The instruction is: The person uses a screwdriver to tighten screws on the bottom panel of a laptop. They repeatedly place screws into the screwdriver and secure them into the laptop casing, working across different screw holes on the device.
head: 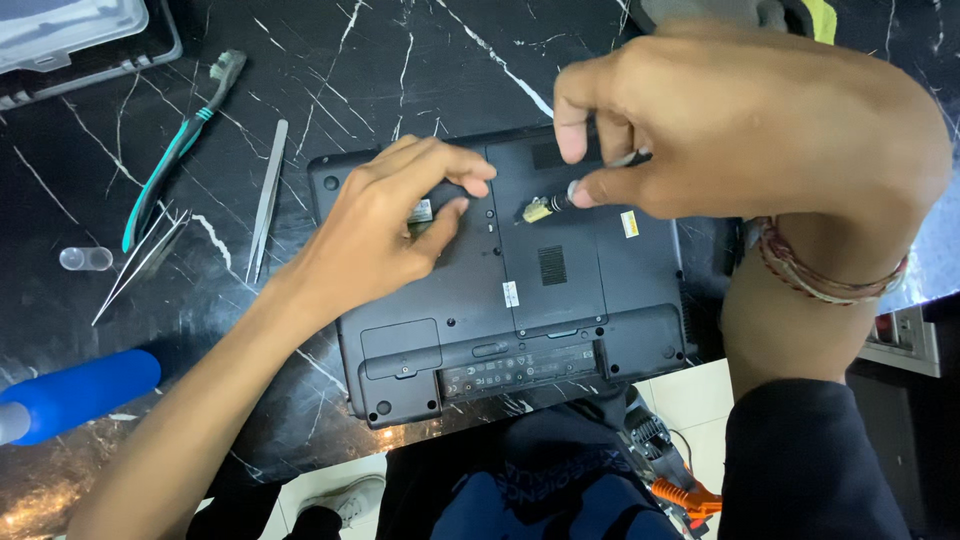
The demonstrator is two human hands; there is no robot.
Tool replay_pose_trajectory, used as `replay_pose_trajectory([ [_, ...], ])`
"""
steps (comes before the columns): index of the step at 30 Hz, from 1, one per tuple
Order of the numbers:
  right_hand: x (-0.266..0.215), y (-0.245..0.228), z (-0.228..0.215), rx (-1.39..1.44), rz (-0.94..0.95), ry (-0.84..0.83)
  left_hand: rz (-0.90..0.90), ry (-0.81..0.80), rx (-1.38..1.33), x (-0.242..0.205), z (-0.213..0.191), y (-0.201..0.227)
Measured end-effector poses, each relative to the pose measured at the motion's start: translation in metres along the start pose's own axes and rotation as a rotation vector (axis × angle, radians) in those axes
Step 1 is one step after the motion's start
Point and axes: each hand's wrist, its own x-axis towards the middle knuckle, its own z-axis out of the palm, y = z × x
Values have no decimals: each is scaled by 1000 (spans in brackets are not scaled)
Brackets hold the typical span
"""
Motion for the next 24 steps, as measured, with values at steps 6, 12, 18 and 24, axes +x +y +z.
replay_pose_trajectory([
  [6,6,15,12,-32,-86,32,-213,39,-158,4,-5,17],
  [12,19,22,34,48,-184,65,-170,90,-179,-8,-1,23],
  [18,29,44,81,207,-286,204,-239,104,-231,-26,5,30],
  [24,30,54,109,383,-400,344,-234,119,-230,-28,7,28],
])
